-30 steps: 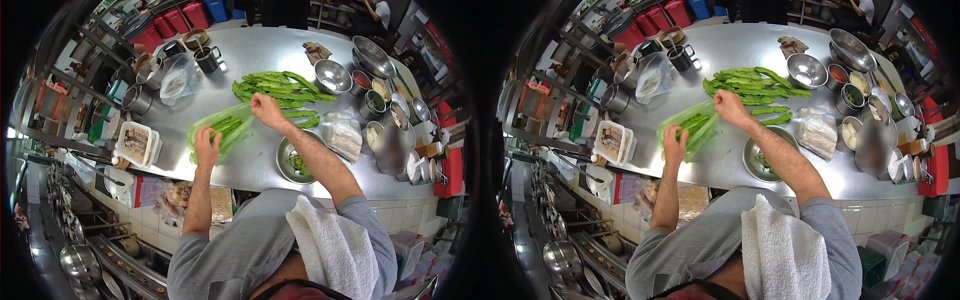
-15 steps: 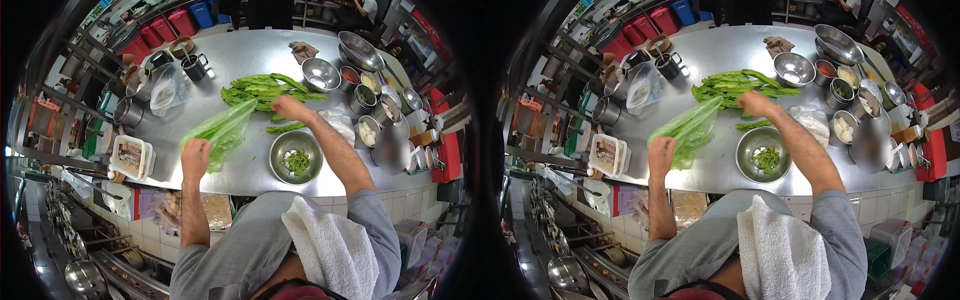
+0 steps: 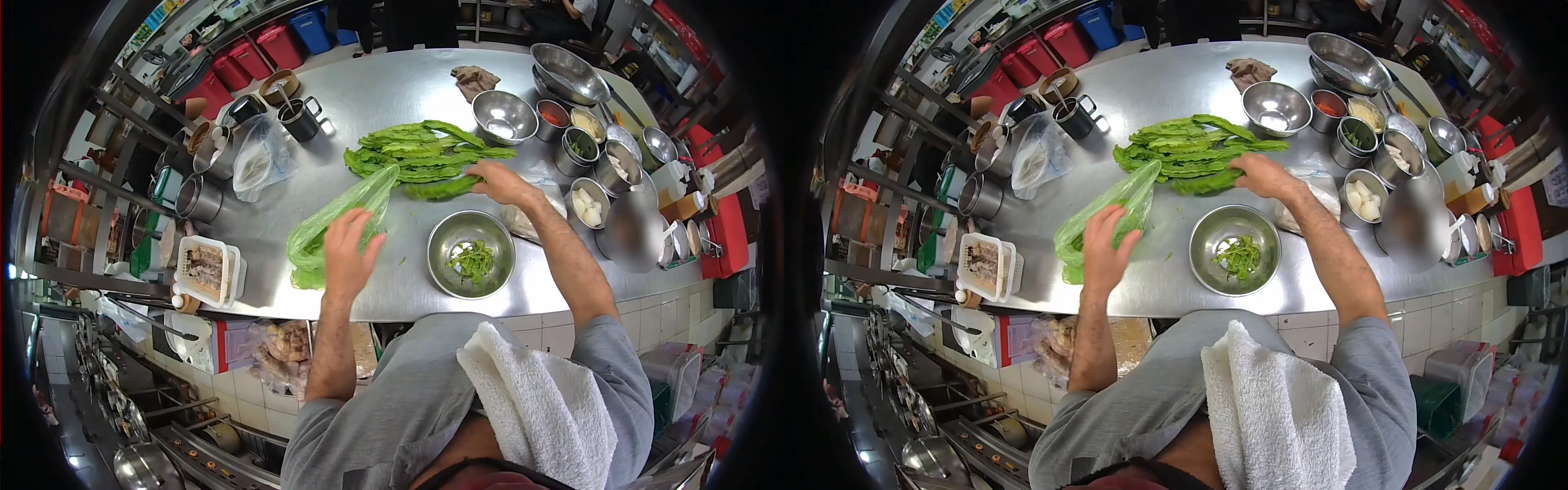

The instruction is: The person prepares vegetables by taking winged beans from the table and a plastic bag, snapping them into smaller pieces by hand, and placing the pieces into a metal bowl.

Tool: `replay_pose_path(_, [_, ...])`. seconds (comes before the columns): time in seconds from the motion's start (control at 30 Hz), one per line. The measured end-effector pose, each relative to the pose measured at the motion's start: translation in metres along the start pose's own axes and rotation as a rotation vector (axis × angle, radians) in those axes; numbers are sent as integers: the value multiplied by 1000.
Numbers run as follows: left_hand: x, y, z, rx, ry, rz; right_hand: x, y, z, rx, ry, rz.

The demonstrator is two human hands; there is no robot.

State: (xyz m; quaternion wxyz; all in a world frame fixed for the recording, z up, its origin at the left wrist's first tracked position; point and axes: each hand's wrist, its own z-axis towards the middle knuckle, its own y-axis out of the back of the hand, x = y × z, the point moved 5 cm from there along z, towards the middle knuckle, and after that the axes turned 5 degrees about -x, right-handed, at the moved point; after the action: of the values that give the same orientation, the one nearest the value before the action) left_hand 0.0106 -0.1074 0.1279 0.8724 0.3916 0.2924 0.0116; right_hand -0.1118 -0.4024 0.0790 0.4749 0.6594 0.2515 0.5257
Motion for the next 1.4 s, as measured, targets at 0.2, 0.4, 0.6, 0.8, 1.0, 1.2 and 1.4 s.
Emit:
replay_pose_path(0.2, [-76, -29, 31, -74, -262, 34, 84, 32, -29, 25, 162, 256])
replay_pose_path(0.4, [-69, -51, 29, 132, -201, -167, 101, 29, -64, 7, 139, 508])
replay_pose_path(0.6, [-67, -48, 20, 219, -126, -172, 100, 22, -75, 26, 207, 268])
replay_pose_path(0.8, [-69, -45, 18, 235, -125, -192, 105, 17, -74, 42, 234, 221])
replay_pose_path(1.0, [-73, -48, 16, 246, -103, -242, 106, 8, -74, -57, 291, 258])
replay_pose_path(1.2, [-79, -58, 17, 250, -144, -296, 110, 3, -79, -236, 401, 187])
replay_pose_path(1.4, [-81, -57, 14, 151, -184, -321, 116, 0, -88, -343, 348, 230])
